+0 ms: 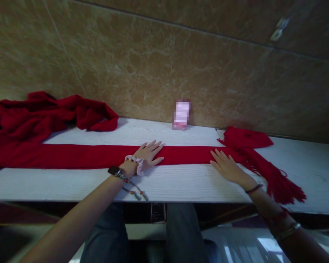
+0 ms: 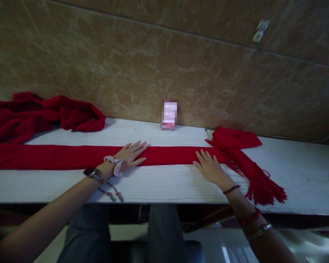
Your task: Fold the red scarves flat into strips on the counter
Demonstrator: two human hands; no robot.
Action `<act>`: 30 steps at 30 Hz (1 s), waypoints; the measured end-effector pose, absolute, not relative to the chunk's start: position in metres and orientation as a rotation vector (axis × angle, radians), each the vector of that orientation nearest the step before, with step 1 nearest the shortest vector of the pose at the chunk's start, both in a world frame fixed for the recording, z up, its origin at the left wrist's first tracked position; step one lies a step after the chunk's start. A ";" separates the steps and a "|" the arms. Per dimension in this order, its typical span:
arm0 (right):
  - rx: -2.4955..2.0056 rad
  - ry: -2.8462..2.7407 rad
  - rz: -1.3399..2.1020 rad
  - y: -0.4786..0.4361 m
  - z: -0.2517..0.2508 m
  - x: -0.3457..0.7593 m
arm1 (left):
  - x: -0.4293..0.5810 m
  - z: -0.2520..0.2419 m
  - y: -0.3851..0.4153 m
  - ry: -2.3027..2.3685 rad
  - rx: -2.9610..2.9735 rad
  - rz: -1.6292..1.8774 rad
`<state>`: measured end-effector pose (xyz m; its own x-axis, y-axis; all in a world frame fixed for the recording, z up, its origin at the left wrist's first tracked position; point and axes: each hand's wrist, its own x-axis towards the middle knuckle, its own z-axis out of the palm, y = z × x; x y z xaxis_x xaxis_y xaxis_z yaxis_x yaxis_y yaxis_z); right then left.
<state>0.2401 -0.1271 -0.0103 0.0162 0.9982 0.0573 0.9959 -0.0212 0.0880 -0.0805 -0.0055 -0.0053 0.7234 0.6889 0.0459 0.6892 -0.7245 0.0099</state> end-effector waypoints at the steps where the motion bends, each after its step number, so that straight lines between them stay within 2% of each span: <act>1: 2.235 2.185 0.153 -0.125 -0.007 0.236 | -0.080 -0.004 -0.007 -1.181 -2.903 -0.077; 12: 1.901 2.548 -0.098 -0.089 0.002 0.163 | -0.164 -0.003 0.023 -1.142 -2.867 0.050; 20: 1.905 2.457 -0.004 -0.081 0.008 0.168 | -0.175 0.009 0.028 -1.144 -2.815 0.109; 25: 1.534 2.759 0.081 -0.065 0.032 0.150 | -0.123 0.021 0.023 -0.792 -2.910 -0.250; 30: 1.287 2.956 0.114 -0.055 0.027 0.125 | -0.095 0.004 0.012 -0.668 -3.057 -0.459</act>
<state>0.1248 -0.0547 0.0272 -0.6786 0.7269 0.1051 0.7329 0.6797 0.0311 -0.0946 0.0117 0.0037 0.8686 0.4116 0.2758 0.4054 -0.9104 0.0820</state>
